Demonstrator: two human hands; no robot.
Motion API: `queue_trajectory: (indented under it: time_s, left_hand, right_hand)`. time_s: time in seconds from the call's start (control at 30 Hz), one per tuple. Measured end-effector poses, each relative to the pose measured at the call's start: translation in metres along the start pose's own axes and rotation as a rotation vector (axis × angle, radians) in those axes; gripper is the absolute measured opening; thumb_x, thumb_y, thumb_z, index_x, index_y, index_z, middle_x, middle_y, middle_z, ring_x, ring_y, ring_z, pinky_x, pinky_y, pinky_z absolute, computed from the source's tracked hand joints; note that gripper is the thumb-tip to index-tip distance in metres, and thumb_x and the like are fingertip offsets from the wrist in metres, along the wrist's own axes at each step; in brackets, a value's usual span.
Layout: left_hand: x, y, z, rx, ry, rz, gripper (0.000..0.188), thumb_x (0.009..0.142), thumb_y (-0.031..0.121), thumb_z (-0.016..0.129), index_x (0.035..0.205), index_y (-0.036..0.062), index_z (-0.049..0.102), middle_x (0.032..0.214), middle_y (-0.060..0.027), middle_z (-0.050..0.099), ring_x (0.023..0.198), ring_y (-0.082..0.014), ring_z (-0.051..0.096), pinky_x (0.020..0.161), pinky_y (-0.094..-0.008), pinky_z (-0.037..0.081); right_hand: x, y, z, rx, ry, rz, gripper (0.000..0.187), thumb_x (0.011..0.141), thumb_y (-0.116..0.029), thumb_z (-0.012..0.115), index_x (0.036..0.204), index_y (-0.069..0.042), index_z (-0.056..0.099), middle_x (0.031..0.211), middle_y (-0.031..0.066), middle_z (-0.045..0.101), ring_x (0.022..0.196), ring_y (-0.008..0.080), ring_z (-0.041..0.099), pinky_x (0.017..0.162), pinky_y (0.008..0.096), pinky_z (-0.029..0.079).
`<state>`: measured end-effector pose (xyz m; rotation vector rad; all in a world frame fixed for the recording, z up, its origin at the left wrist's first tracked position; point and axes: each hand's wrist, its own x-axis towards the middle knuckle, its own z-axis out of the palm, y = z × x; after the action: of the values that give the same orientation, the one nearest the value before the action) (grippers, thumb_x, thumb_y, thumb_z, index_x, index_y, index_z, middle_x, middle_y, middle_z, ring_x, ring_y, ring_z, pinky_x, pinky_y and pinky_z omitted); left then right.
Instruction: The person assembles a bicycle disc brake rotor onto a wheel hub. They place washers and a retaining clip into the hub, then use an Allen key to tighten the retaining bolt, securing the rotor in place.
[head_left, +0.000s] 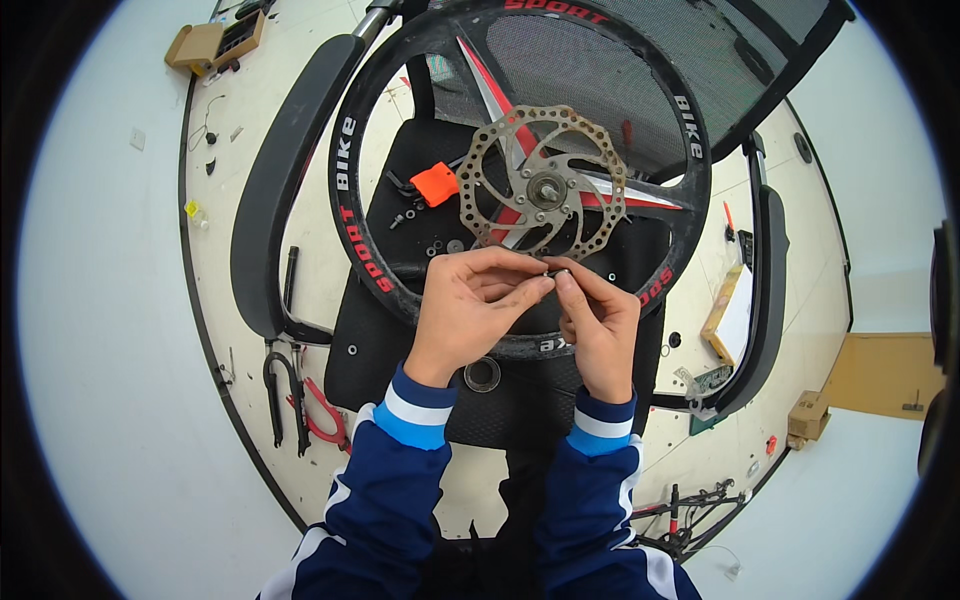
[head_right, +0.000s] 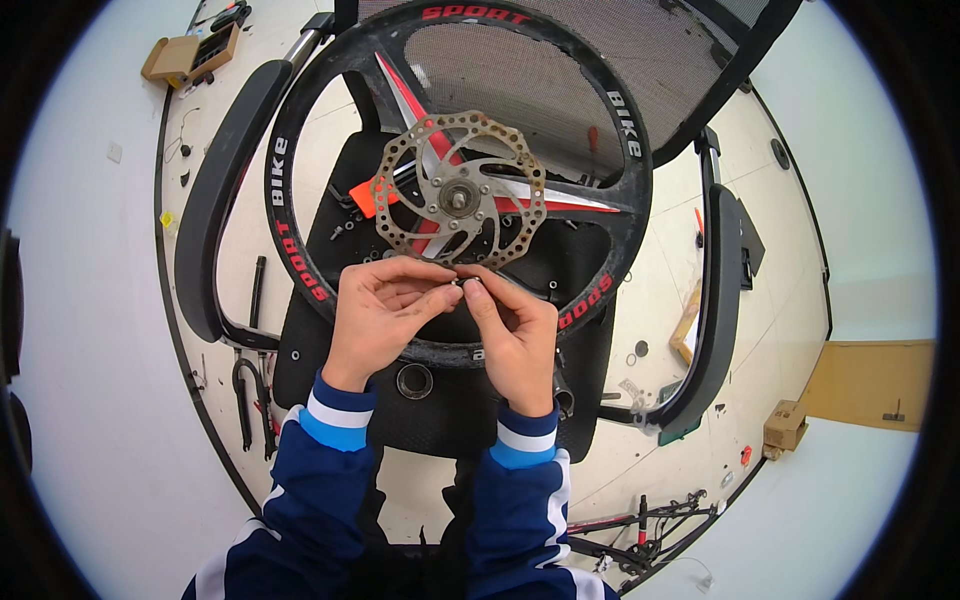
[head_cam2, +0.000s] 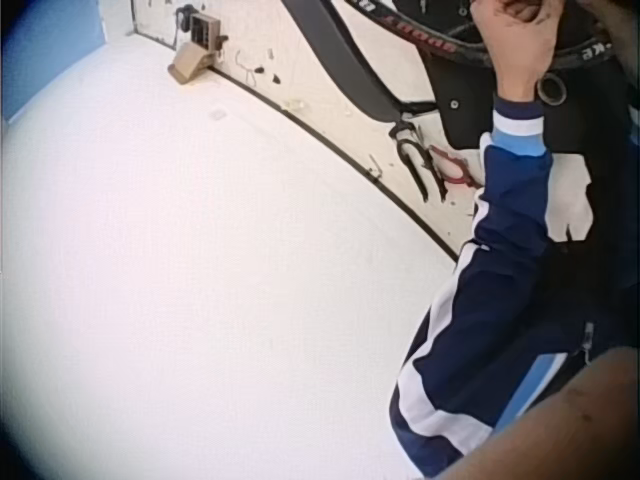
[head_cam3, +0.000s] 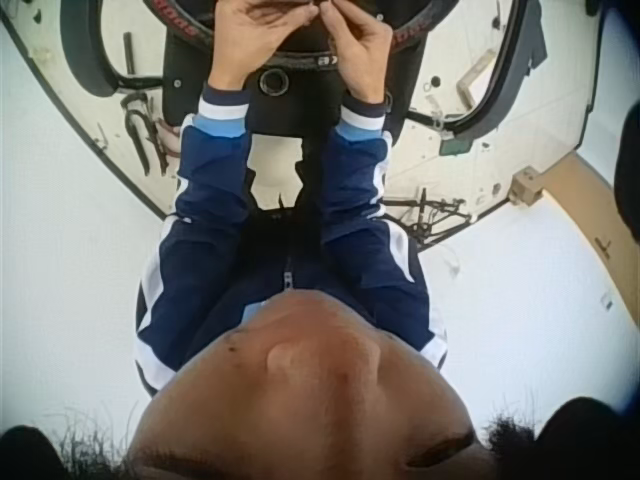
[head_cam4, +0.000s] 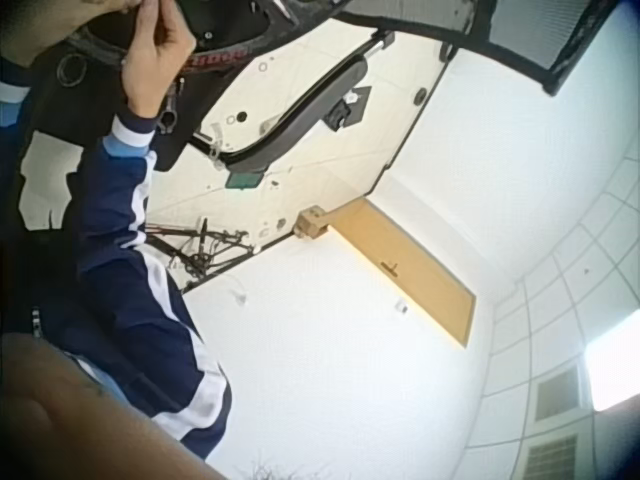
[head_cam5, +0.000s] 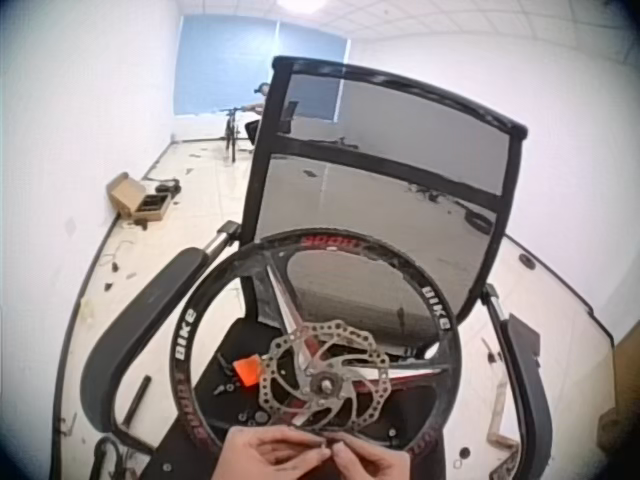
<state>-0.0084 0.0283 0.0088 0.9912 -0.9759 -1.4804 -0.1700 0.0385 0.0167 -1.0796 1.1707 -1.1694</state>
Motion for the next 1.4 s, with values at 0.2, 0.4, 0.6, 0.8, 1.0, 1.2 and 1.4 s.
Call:
queue_trajectory:
  time_s: [0.2, 0.4, 0.6, 0.8, 1.0, 1.2, 1.4]
  left_hand:
    - [0.0, 0.0, 0.001, -0.034, 0.004, 0.006, 0.022, 0.086, -0.007, 0.075, 0.107, -0.0082, 0.071, 0.1, -0.0154, 0.075, 0.092, -0.0188, 0.074, 0.086, -0.0277, 0.06]
    - [0.001, 0.0, 0.005, 0.017, 0.046, 0.068, 0.02, 0.085, -0.01, 0.074, 0.105, -0.0078, 0.072, 0.1, -0.0143, 0.074, 0.091, -0.0184, 0.074, 0.085, -0.0273, 0.06]
    - [0.003, -0.013, 0.003, 0.317, 0.089, 0.351, 0.019, 0.084, -0.01, 0.075, 0.103, -0.0067, 0.074, 0.101, -0.0125, 0.072, 0.092, -0.0166, 0.072, 0.085, -0.027, 0.06]
    - [0.003, -0.007, 0.008, 0.276, 0.102, 0.289, 0.017, 0.086, -0.01, 0.073, 0.103, -0.0061, 0.074, 0.102, -0.0132, 0.072, 0.094, -0.0174, 0.072, 0.084, -0.0268, 0.059]
    - [0.007, -0.012, 0.001, 0.313, 0.035, 0.369, 0.018, 0.088, -0.008, 0.072, 0.106, -0.0061, 0.074, 0.104, -0.0135, 0.073, 0.095, -0.0174, 0.071, 0.085, -0.0269, 0.059]
    - [0.006, -0.001, 0.002, 0.276, 0.032, 0.278, 0.019, 0.087, -0.008, 0.072, 0.106, -0.006, 0.074, 0.104, -0.0137, 0.073, 0.093, -0.0171, 0.071, 0.084, -0.0275, 0.059]
    - [0.003, -0.003, -0.007, 0.266, 0.044, 0.248, 0.019, 0.087, -0.007, 0.073, 0.106, -0.0069, 0.073, 0.102, -0.0127, 0.072, 0.093, -0.0163, 0.071, 0.084, -0.0276, 0.059]
  right_hand:
    - [0.0, 0.0, 0.0, 0.0, 0.004, 0.0, 0.024, 0.1, -0.009, 0.065, 0.117, 0.007, 0.071, 0.093, 0.0046, 0.071, 0.08, 0.0063, 0.06, 0.071, 0.02, 0.047]
    - [0.0, -0.002, 0.001, 0.016, -0.001, 0.028, 0.024, 0.102, -0.012, 0.063, 0.118, 0.003, 0.072, 0.071, -0.0049, 0.057, 0.058, 0.0009, 0.043, 0.05, 0.019, 0.03]
    - [-0.001, -0.002, 0.007, 0.015, 0.031, 0.029, 0.024, 0.103, -0.014, 0.062, 0.119, 0.001, 0.072, 0.067, -0.0051, 0.052, 0.056, 0.0013, 0.042, 0.048, 0.0195, 0.03]
    - [0.001, 0.0, 0.007, -0.022, 0.055, -0.002, 0.024, 0.101, -0.011, 0.063, 0.119, 0.001, 0.072, 0.072, -0.0025, 0.058, 0.062, 0.0026, 0.047, 0.053, 0.0192, 0.035]
    - [0.003, -0.007, 0.006, -0.154, 0.096, -0.08, 0.023, 0.099, -0.008, 0.065, 0.118, 0.002, 0.072, 0.08, 0.0001, 0.064, 0.071, 0.0044, 0.052, 0.06, 0.0194, 0.04]
    - [0.001, -0.006, 0.003, -0.194, 0.062, -0.082, 0.021, 0.099, -0.008, 0.064, 0.115, 0.003, 0.073, 0.08, 0.0014, 0.065, 0.067, 0.0049, 0.052, 0.059, 0.0195, 0.04]
    - [0.0, -0.011, 0.005, -0.236, 0.042, -0.006, 0.02, 0.103, -0.011, 0.059, 0.108, 0.006, 0.068, 0.087, 0.0096, 0.074, 0.068, 0.0109, 0.067, 0.059, 0.0234, 0.052]
